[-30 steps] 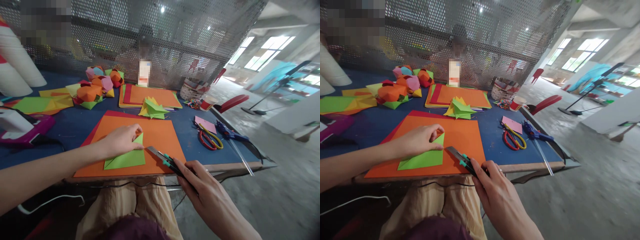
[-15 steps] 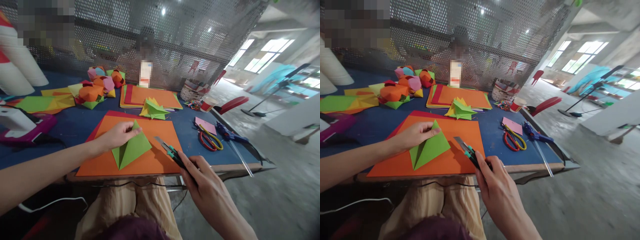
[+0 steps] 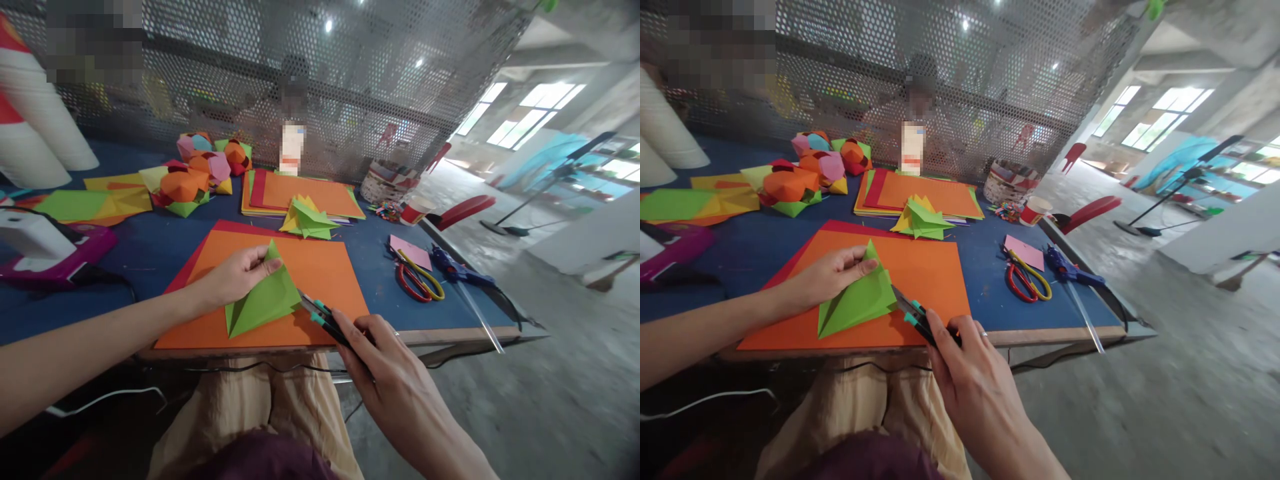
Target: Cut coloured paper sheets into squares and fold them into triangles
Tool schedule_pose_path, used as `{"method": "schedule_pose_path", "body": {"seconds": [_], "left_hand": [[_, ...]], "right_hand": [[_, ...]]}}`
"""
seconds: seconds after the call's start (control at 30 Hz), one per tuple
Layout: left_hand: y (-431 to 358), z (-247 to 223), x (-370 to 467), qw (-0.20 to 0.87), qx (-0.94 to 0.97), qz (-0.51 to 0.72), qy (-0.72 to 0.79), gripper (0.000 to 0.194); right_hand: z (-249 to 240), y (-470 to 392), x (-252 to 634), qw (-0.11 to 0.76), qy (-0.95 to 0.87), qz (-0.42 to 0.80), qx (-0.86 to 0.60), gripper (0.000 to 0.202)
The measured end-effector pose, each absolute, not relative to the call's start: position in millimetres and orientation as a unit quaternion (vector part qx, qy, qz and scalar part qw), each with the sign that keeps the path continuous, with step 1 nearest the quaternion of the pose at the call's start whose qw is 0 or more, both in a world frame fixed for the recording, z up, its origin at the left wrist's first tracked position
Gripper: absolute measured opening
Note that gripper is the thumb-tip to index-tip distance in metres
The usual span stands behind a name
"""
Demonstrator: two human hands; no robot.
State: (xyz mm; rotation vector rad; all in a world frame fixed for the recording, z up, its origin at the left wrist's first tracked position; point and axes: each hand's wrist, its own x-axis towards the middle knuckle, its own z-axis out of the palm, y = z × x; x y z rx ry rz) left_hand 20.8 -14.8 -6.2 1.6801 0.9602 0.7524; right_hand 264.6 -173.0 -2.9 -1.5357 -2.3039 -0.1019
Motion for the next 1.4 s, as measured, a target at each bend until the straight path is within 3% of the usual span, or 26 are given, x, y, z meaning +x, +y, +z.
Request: {"method": "schedule_pose_path", "body": {"seconds": [0.4,0.6,0.87,1.4], "left_hand": [[-6.3,-20.8,25.1,0.355,0.755,0.335,0.438,0.046],[-17.9,-4.5,5.3,0.217,0.860,0.263,0.380,0.055],[-15.6,-4.3,-6.7,0.207,0.933,0.018,0.295,0.056],[-16.5,-6.6,-2.5,0.174,0.933,-0.035,0.312,0.058]], "right_hand": [[2.0,-175.5,249.1,0.133,-0.854,0.005,-0.503,0.048],[5.1,-170.9,249.8,0.123,-0.863,-0.007,-0.491,0.050],[10.2,-166.3,253.0,0.113,-0.876,-0.014,-0.468,0.046],[8.7,-166.0,252.1,0.101,-0.887,0.006,-0.450,0.048]]}}
